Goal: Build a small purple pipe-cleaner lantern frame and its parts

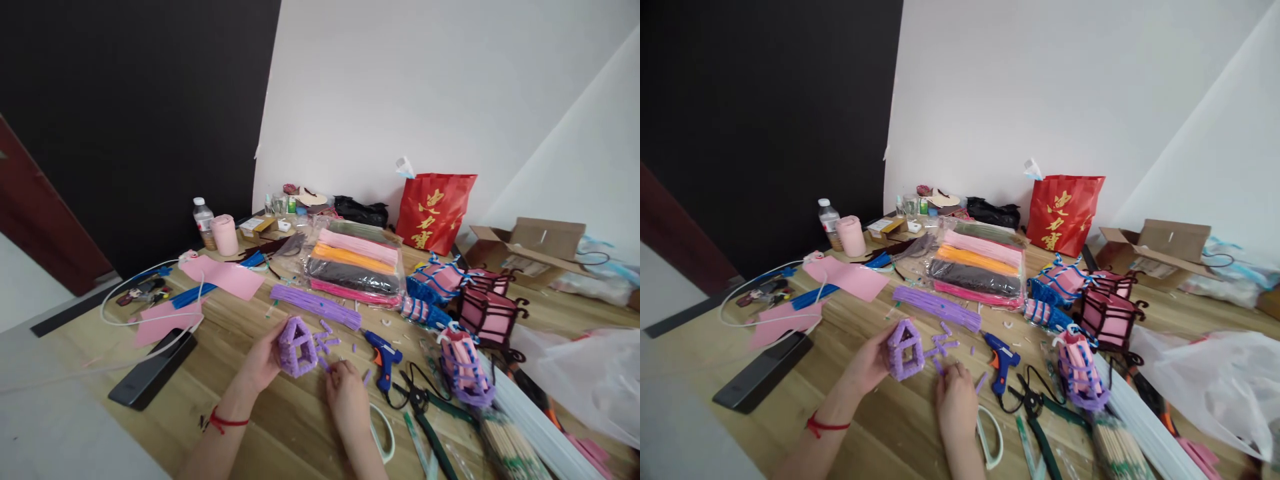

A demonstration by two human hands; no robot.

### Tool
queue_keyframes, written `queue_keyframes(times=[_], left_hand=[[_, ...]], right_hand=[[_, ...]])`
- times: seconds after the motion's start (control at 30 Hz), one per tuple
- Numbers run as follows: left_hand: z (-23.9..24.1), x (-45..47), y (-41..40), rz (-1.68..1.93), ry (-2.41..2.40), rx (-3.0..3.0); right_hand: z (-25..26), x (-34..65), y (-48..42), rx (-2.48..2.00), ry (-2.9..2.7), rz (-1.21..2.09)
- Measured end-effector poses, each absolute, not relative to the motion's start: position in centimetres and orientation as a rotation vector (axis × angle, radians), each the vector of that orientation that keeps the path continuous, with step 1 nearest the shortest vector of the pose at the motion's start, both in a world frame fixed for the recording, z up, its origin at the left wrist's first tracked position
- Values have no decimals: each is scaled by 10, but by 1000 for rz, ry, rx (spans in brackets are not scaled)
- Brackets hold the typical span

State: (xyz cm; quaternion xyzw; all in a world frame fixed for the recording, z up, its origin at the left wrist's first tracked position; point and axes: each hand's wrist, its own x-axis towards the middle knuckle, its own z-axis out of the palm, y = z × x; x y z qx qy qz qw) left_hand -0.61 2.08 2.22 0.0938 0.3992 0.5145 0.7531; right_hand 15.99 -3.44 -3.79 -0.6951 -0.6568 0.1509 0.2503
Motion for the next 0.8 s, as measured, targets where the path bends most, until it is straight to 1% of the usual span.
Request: queue_keyframes(times=[0.1, 0.23, 0.37, 0.47, 0.6, 0.8], left_hand=[[22, -7, 23, 1141, 897, 249], [17, -2, 26, 1162, 929, 350], [9, 3, 29, 1188, 944, 514], [5, 4, 30, 1212, 973, 608], [7, 6, 29, 1183, 994, 660], [4, 9, 32, 1192, 1007, 727]], right_hand=[[-16, 171, -39, -1817, -1772, 465], [23, 174, -45, -1675, -1684, 449], [49, 168, -43, -1519, -1787, 422], [56, 163, -42, -1509, -1894, 389], [52, 155, -40, -1599, -1936, 375], [46, 155, -29, -1469, -1854, 577]])
